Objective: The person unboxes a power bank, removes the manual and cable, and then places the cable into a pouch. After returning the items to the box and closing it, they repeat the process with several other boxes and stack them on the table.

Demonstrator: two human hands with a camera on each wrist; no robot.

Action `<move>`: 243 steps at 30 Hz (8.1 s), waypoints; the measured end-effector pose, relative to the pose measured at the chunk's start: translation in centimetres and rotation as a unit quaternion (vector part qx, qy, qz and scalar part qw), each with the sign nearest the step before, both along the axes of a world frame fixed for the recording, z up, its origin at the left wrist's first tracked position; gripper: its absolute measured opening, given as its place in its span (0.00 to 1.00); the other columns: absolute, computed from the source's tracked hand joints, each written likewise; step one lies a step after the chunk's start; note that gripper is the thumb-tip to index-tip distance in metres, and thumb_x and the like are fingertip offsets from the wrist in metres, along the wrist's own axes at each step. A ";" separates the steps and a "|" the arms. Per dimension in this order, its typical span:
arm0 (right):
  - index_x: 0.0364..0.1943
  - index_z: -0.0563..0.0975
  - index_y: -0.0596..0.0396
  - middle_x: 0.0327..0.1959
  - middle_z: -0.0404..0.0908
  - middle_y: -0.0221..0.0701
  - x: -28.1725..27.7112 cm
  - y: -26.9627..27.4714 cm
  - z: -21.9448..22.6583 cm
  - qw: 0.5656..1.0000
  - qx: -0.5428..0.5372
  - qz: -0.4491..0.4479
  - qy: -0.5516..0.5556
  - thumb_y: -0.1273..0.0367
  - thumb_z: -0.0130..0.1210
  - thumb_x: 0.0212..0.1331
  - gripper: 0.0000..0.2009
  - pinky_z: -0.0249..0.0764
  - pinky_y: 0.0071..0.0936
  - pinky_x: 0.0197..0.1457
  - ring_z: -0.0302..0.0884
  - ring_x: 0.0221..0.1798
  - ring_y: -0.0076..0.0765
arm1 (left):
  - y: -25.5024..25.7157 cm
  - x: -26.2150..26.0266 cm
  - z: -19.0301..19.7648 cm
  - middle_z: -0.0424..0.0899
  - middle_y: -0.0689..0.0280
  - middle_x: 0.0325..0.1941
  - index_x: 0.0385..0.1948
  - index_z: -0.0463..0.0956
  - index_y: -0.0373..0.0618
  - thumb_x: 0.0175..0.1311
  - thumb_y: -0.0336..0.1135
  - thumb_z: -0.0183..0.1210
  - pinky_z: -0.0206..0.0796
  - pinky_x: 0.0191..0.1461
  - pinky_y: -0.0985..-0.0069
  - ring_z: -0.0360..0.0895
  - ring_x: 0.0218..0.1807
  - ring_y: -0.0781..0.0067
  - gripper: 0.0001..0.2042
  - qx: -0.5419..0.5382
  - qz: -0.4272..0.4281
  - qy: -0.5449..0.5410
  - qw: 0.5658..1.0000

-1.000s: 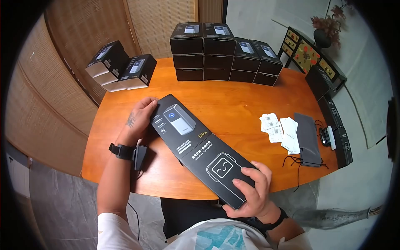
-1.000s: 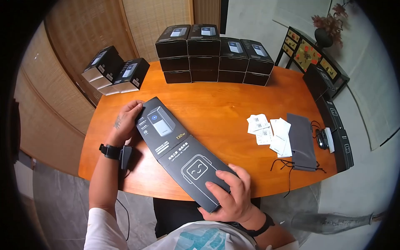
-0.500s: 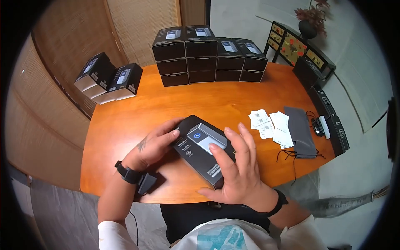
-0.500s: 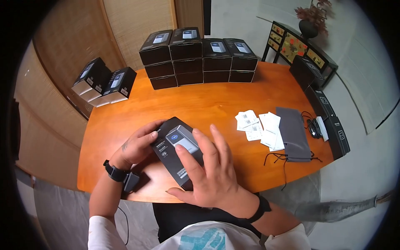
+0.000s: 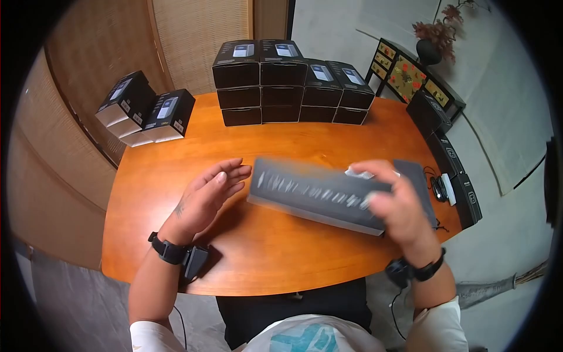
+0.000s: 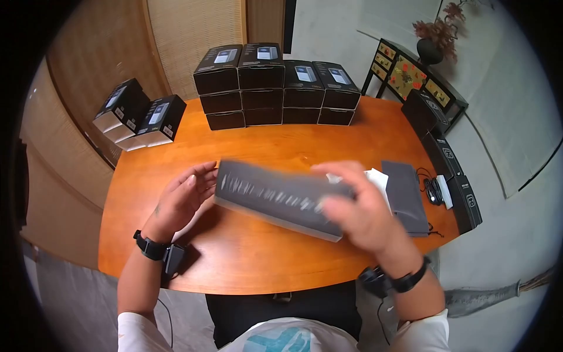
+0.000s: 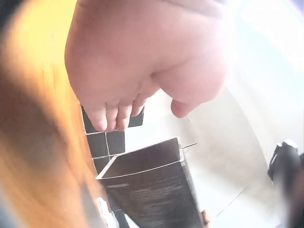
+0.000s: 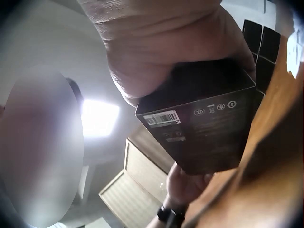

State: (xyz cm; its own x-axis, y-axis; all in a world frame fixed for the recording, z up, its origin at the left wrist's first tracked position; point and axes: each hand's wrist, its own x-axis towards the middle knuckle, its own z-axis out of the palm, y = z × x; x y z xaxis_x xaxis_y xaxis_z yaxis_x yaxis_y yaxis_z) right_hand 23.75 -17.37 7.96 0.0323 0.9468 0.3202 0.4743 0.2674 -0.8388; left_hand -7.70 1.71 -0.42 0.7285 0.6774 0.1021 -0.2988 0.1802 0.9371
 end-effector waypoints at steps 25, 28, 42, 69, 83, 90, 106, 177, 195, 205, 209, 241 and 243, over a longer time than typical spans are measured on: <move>0.72 0.67 0.49 0.70 0.65 0.53 6.3 24.3 2.1 0.845 0.036 -0.260 -0.466 0.50 0.69 0.58 0.40 0.68 0.51 0.72 0.66 0.69 0.67 | 4.7 -1.4 -0.9 0.88 0.61 0.49 0.54 0.79 0.34 0.75 0.33 0.55 0.71 0.63 0.74 0.81 0.54 0.74 0.13 0.245 0.057 0.301 0.920; 0.74 0.64 0.46 0.76 0.58 0.51 6.6 24.9 3.0 0.856 -0.018 -0.236 -0.459 0.53 0.69 0.60 0.40 0.67 0.51 0.74 0.59 0.75 0.67 | 4.9 -1.5 -1.2 0.88 0.61 0.49 0.54 0.79 0.35 0.75 0.32 0.55 0.71 0.62 0.75 0.81 0.53 0.74 0.13 0.246 0.056 0.299 0.920; 0.54 0.77 0.53 0.58 0.73 0.39 3.0 6.9 -3.1 0.915 0.177 -0.132 -0.339 0.64 0.69 0.54 0.23 0.73 0.49 0.63 0.73 0.63 0.51 | 5.4 -2.4 -3.6 0.87 0.61 0.51 0.53 0.78 0.36 0.75 0.29 0.55 0.71 0.63 0.76 0.82 0.55 0.73 0.11 0.188 0.070 0.228 0.953; 0.63 0.72 0.67 0.53 0.80 0.52 27.6 -24.6 -0.3 0.785 -0.041 -0.601 -0.147 0.63 0.72 0.44 0.38 0.78 0.37 0.57 0.82 0.54 0.45 | 5.4 -1.4 -4.0 0.85 0.64 0.47 0.51 0.78 0.36 0.74 0.28 0.56 0.72 0.59 0.78 0.81 0.52 0.75 0.10 0.202 0.115 0.257 0.938; 0.65 0.69 0.55 0.57 0.68 0.53 -4.2 1.7 -4.1 0.944 0.080 -0.200 -0.251 0.55 0.76 0.43 0.43 0.70 0.52 0.65 0.68 0.61 0.65 | -0.9 5.2 -0.3 0.57 0.57 0.80 0.78 0.54 0.45 0.63 0.27 0.64 0.51 0.81 0.62 0.58 0.79 0.58 0.40 0.230 0.061 0.098 0.966; 0.65 0.70 0.54 0.59 0.68 0.49 -6.7 2.4 -5.5 0.945 -0.005 -0.151 -0.289 0.52 0.76 0.44 0.43 0.67 0.56 0.65 0.66 0.63 0.62 | 0.9 3.7 -0.8 0.64 0.53 0.75 0.67 0.71 0.45 0.56 0.31 0.71 0.57 0.78 0.63 0.62 0.77 0.52 0.33 0.348 0.082 0.207 0.911; 0.68 0.67 0.59 0.61 0.69 0.48 -8.0 1.5 -4.1 0.943 -0.008 -0.103 -0.316 0.54 0.78 0.42 0.47 0.64 0.52 0.65 0.68 0.63 0.56 | -0.7 3.8 0.4 0.57 0.55 0.81 0.66 0.71 0.48 0.53 0.28 0.66 0.44 0.83 0.67 0.53 0.82 0.58 0.33 0.168 0.039 0.131 0.976; 0.43 0.83 0.56 0.38 0.80 0.36 -7.4 -1.0 -5.6 0.931 0.154 -0.140 -0.301 0.68 0.68 0.53 0.13 0.71 0.42 0.49 0.73 0.45 0.49 | -0.9 5.3 -0.8 0.82 0.67 0.46 0.53 0.77 0.39 0.75 0.32 0.57 0.73 0.51 0.82 0.78 0.46 0.83 0.11 0.085 0.131 0.175 0.972; 0.45 0.82 0.58 0.35 0.82 0.39 -7.3 -1.6 -7.0 0.958 0.008 -0.115 -0.264 0.64 0.65 0.58 0.15 0.77 0.44 0.45 0.79 0.42 0.50 | -0.3 2.6 1.9 0.85 0.60 0.46 0.45 0.78 0.42 0.58 0.23 0.47 0.80 0.55 0.70 0.85 0.45 0.66 0.15 -0.177 -0.035 0.002 0.984; 0.44 0.84 0.60 0.41 0.86 0.43 -2.4 0.6 -4.0 0.975 -0.153 -0.088 -0.136 0.63 0.62 0.61 0.14 0.78 0.41 0.51 0.82 0.48 0.54 | 2.4 0.5 -0.6 0.84 0.59 0.57 0.57 0.78 0.36 0.57 0.14 0.58 0.70 0.70 0.70 0.82 0.59 0.67 0.23 -0.075 -0.159 0.052 0.983; 0.34 0.85 0.56 0.34 0.86 0.39 4.0 3.5 -6.2 0.852 -0.003 -0.222 -0.475 0.70 0.61 0.58 0.06 0.79 0.42 0.51 0.84 0.42 0.48 | 2.5 0.8 -1.2 0.84 0.60 0.57 0.57 0.79 0.37 0.59 0.14 0.58 0.70 0.70 0.72 0.83 0.57 0.69 0.22 -0.069 -0.162 0.038 0.984; 0.35 0.84 0.60 0.29 0.87 0.37 -2.1 1.7 -0.3 0.978 0.029 -0.112 -0.176 0.73 0.59 0.58 0.06 0.81 0.33 0.41 0.87 0.36 0.38 | 2.5 0.8 -1.3 0.85 0.60 0.57 0.57 0.80 0.38 0.62 0.17 0.58 0.72 0.69 0.73 0.83 0.56 0.70 0.20 -0.065 -0.161 0.033 0.984; 0.36 0.84 0.59 0.31 0.88 0.38 -4.9 1.2 0.1 0.993 -0.105 -0.047 -0.029 0.74 0.57 0.62 0.05 0.80 0.28 0.40 0.88 0.34 0.34 | 2.5 0.8 -1.4 0.85 0.60 0.57 0.57 0.79 0.38 0.61 0.16 0.58 0.72 0.69 0.72 0.83 0.56 0.70 0.21 -0.063 -0.163 0.034 0.984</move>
